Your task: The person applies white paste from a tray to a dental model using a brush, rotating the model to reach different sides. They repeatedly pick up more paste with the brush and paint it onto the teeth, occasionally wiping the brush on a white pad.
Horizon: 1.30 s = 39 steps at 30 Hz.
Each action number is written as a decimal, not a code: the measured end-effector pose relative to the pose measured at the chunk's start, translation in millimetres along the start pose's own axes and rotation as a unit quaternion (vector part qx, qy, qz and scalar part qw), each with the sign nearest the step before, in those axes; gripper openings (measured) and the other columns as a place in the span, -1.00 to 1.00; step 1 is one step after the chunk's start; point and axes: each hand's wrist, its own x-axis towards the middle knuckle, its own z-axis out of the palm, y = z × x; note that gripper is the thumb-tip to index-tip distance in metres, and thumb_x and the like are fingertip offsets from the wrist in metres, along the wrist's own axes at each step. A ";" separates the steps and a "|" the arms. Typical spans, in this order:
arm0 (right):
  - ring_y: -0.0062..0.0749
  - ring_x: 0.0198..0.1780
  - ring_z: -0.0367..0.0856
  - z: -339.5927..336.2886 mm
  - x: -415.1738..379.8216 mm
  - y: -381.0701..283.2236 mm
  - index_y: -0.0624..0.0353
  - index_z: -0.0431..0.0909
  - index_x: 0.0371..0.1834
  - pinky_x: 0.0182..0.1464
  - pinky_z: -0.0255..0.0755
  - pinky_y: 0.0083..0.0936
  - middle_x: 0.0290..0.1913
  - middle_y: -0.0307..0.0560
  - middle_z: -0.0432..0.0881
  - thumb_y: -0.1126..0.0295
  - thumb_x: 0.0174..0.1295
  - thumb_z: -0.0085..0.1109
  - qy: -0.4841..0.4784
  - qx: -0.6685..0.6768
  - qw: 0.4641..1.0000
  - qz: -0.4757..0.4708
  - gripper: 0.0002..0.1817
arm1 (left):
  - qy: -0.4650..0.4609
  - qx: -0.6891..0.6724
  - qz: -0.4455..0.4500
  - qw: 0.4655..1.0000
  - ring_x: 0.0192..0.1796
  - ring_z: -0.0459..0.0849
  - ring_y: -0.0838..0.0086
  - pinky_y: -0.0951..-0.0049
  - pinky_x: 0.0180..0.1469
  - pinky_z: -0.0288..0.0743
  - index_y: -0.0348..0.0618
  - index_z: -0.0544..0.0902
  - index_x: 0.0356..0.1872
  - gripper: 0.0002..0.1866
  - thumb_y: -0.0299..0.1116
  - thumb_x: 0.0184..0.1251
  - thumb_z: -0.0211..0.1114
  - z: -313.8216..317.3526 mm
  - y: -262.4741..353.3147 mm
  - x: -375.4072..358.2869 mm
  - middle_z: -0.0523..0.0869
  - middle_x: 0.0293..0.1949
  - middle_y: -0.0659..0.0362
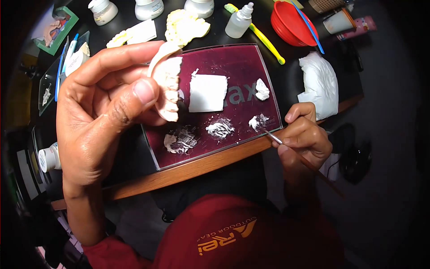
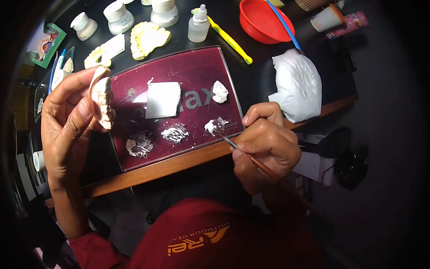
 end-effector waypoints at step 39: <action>-0.37 -0.26 0.44 0.2 -1.9 -1.4 0.03 0.48 -0.47 -0.09 0.35 -0.39 -0.58 -0.27 0.64 0.73 0.01 0.32 -0.013 -0.028 0.999 0.030 -0.71 | 0.015 0.020 0.007 1.000 -0.20 0.74 0.47 0.52 -0.18 0.64 -0.44 0.55 0.26 -0.41 -0.21 0.36 0.45 2.4 -0.4 0.3 0.74 -0.07 0.02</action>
